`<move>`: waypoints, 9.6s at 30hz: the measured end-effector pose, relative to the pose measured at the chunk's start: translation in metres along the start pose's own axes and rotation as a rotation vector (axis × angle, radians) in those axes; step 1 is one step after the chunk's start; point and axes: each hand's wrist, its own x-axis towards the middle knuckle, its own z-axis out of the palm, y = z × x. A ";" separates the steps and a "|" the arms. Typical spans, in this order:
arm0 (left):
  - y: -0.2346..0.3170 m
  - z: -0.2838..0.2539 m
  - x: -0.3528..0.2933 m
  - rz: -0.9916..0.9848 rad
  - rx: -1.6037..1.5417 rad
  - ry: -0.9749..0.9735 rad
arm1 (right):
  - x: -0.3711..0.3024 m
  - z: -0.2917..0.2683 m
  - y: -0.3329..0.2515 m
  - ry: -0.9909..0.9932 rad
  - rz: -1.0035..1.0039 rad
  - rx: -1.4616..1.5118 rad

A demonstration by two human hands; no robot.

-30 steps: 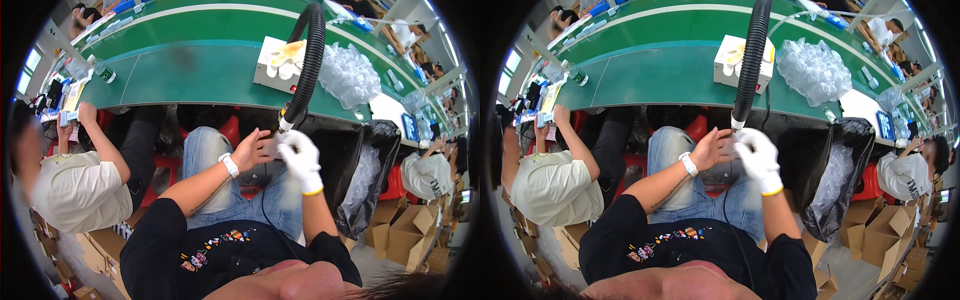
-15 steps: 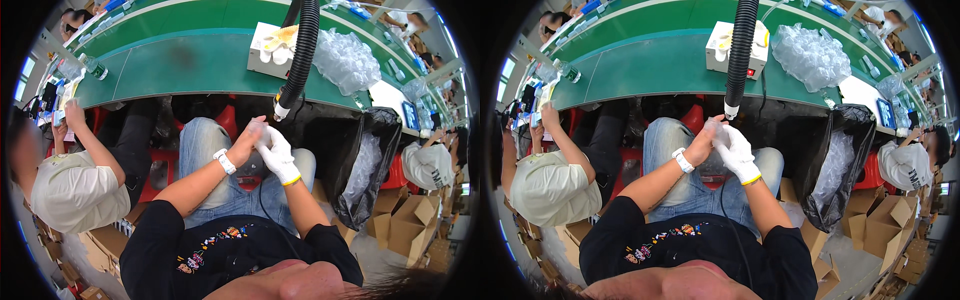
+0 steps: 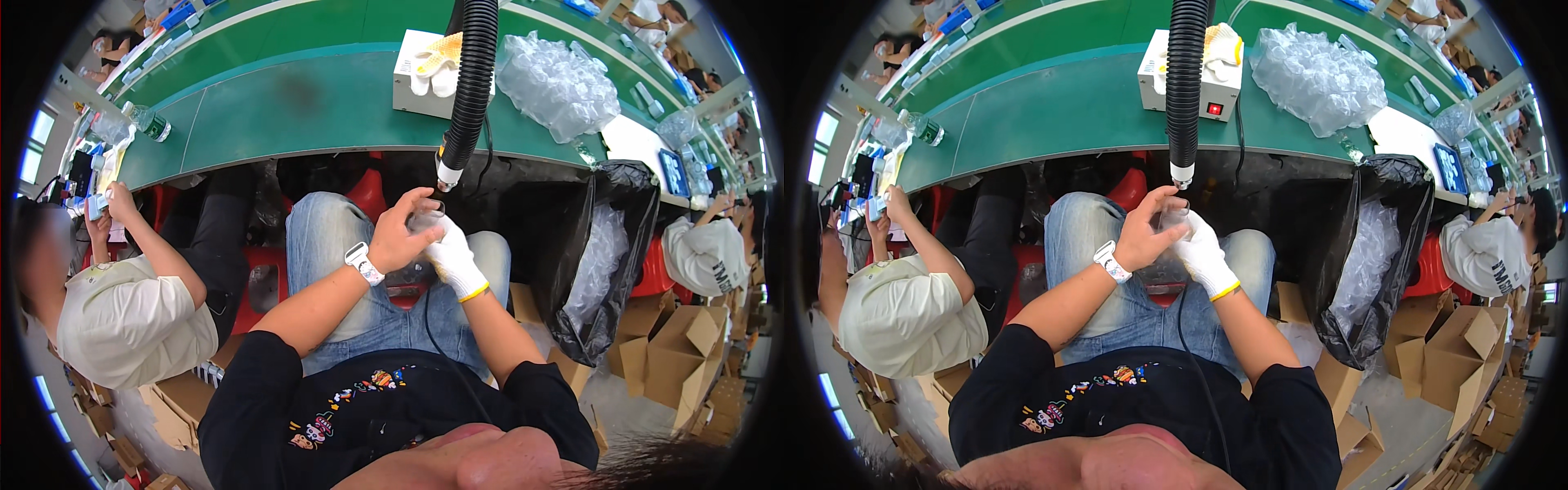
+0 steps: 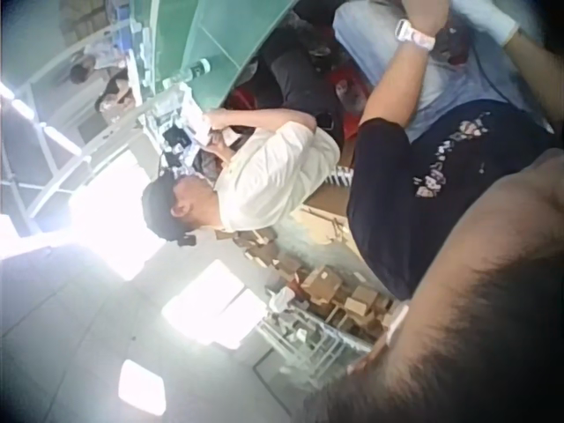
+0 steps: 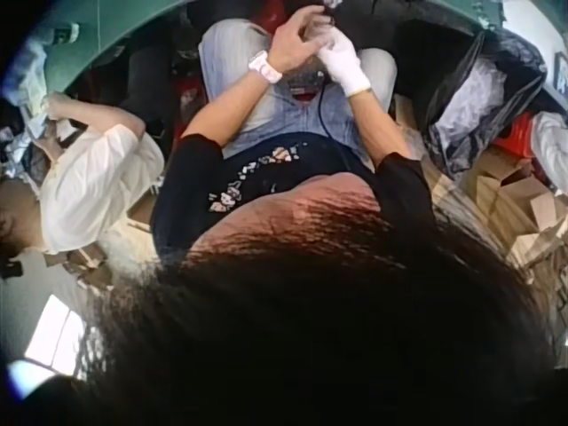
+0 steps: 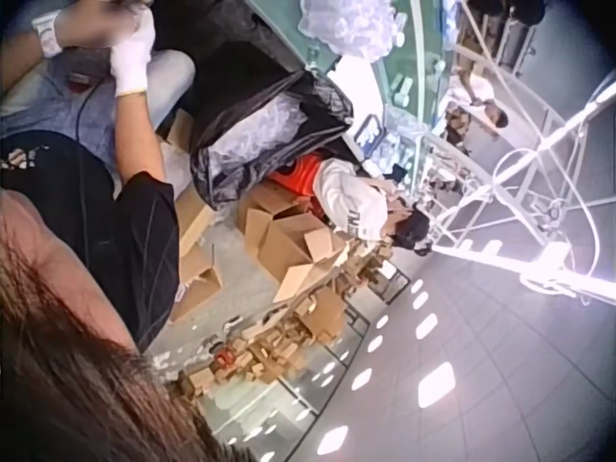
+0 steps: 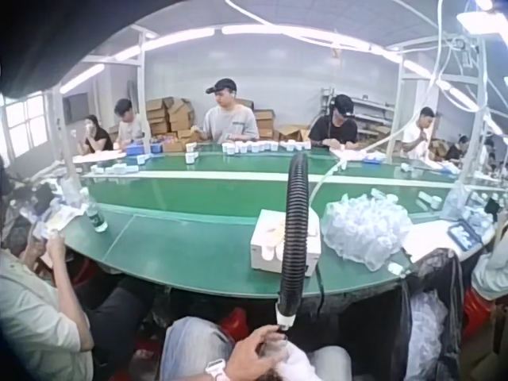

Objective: The worker is assembling electronic parts into plastic housings and applying a substance using a tube-fed dispenser.

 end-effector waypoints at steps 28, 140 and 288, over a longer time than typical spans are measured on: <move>-0.033 0.008 0.020 -0.546 -0.715 -0.164 | -0.128 -0.364 -0.117 1.112 0.301 -1.633; -0.051 -0.015 -0.034 -0.218 0.431 -0.672 | 0.133 -0.117 -0.154 0.403 -0.588 -0.334; -0.025 0.001 0.025 -0.333 -0.973 -0.106 | -0.041 0.008 0.000 0.227 -0.083 0.118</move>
